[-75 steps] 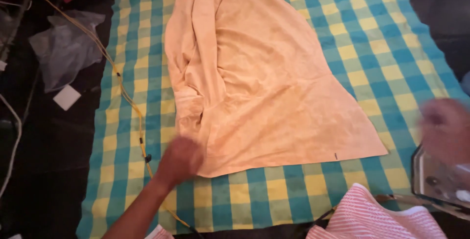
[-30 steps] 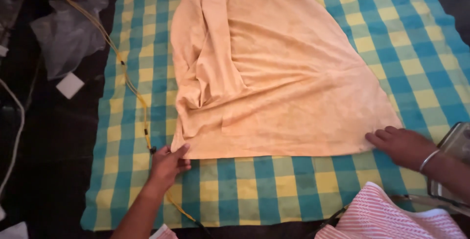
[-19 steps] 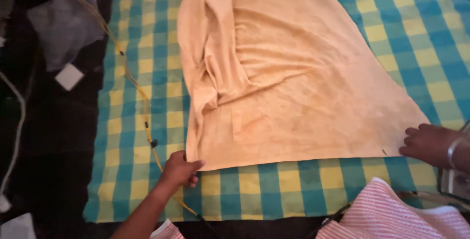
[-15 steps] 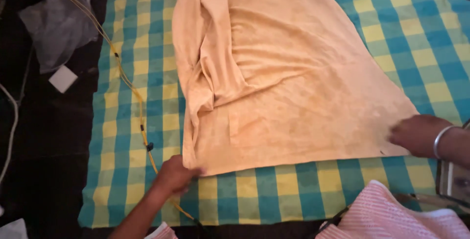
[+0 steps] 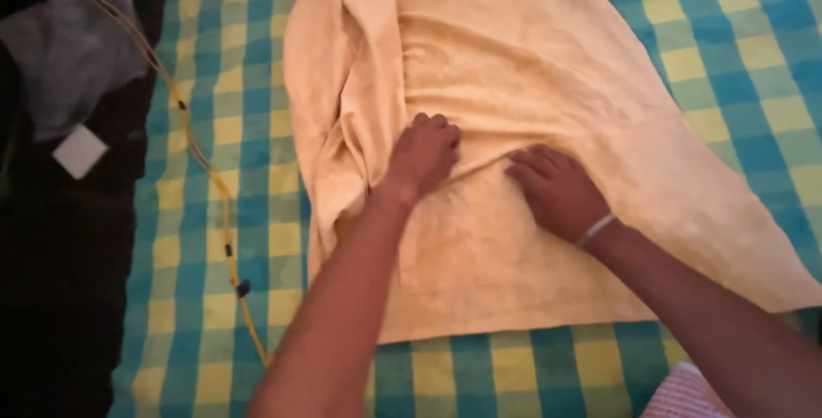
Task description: The person is using a clothes iron to press a light-colored shirt laid out on a checkered surface.
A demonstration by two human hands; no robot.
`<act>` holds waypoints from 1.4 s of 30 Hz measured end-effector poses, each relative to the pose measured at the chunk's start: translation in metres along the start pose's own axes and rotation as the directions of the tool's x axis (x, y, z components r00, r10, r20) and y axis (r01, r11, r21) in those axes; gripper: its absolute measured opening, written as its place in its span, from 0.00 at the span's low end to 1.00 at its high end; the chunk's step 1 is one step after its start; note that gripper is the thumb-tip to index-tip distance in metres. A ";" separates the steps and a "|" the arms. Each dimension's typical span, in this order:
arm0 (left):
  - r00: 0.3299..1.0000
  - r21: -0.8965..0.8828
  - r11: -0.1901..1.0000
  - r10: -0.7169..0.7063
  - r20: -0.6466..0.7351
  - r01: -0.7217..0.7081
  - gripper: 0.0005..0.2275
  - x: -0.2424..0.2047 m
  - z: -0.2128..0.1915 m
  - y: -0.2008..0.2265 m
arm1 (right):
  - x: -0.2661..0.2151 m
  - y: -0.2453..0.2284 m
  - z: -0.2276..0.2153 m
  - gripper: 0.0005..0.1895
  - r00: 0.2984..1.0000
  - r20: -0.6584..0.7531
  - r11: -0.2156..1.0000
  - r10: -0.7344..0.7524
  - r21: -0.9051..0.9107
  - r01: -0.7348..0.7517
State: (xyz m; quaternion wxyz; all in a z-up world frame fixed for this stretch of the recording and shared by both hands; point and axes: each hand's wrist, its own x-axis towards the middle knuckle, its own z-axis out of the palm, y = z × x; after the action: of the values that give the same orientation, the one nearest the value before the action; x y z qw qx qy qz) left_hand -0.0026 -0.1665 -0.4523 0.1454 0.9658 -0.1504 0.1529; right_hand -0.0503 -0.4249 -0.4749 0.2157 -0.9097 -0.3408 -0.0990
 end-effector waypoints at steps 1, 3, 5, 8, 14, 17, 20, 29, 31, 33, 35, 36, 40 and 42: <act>0.989 -0.072 0.997 0.044 0.144 -0.034 0.07 0.008 -0.017 -0.001 | -0.005 -0.005 -0.008 0.21 1.000 0.031 0.995 -0.005 -0.100 0.008; 0.955 -0.148 0.987 0.098 0.279 -0.058 0.09 0.016 -0.035 0.002 | -0.011 -0.008 -0.019 0.24 0.998 0.062 0.979 -0.009 -0.201 0.021; 0.909 -0.181 0.981 0.142 0.392 -0.076 0.17 0.016 -0.044 0.002 | -0.012 -0.013 -0.021 0.27 0.996 0.090 0.987 -0.005 -0.158 0.019; 0.832 -0.155 0.988 0.100 0.546 -0.017 0.04 0.015 -0.022 -0.005 | -0.028 -0.032 -0.014 0.32 0.971 0.111 0.968 -0.210 -0.116 0.223; 0.827 -0.095 0.966 0.255 0.501 -0.241 0.05 0.026 -0.023 -0.010 | -0.048 -0.115 -0.024 0.29 0.838 0.305 0.888 -0.453 0.237 0.394; 0.822 -0.010 0.983 0.159 0.548 -0.183 0.10 0.033 -0.024 -0.009 | -0.055 -0.122 -0.017 0.27 0.845 0.234 0.870 -0.481 0.246 0.427; 0.880 0.080 0.980 0.126 0.458 -0.182 0.13 0.038 -0.011 -0.009 | -0.077 -0.125 0.001 0.23 0.823 0.180 0.839 -0.539 0.208 0.503; 0.996 -0.218 0.975 0.035 -0.079 -0.052 0.14 -0.046 -0.014 0.070 | -0.099 -0.042 0.003 0.07 0.955 -0.150 0.966 -0.257 -0.052 0.252; 0.999 -0.183 0.982 0.053 -0.012 -0.054 0.19 -0.070 -0.021 0.071 | -0.081 0.046 -0.015 0.11 0.964 -0.262 0.992 0.053 -0.099 -0.081; 0.997 -0.144 0.988 0.068 0.042 -0.061 0.25 -0.081 -0.025 0.070 | -0.059 0.123 -0.032 0.15 0.859 -0.393 0.911 0.329 -0.107 -0.398; 0.996 -0.099 0.992 0.071 -0.047 -0.076 0.35 -0.090 -0.021 0.070 | -0.046 0.181 -0.042 0.23 0.668 -0.395 0.675 0.630 -0.147 -0.723; 0.997 -0.098 0.992 0.073 -0.040 -0.076 0.35 -0.090 -0.019 0.070 | -0.044 0.182 -0.035 0.23 0.665 -0.392 0.672 0.636 -0.144 -0.726; 0.999 -0.015 0.999 0.034 -0.003 -0.034 0.42 -0.089 -0.013 0.066 | -0.043 0.212 -0.007 0.22 0.645 -0.349 0.561 0.680 -0.320 -0.764; 0.999 -0.013 0.999 0.035 -0.014 -0.035 0.43 -0.090 -0.011 0.066 | -0.045 0.224 -0.007 0.23 0.627 -0.334 0.539 0.704 -0.326 -0.777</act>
State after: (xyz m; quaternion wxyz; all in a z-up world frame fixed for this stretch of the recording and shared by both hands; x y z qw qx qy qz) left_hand -0.1092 -0.2012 -0.4577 0.1500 0.9610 -0.1673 0.1610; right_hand 0.0644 -0.6049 -0.5561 0.0525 -0.9796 0.1279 -0.1461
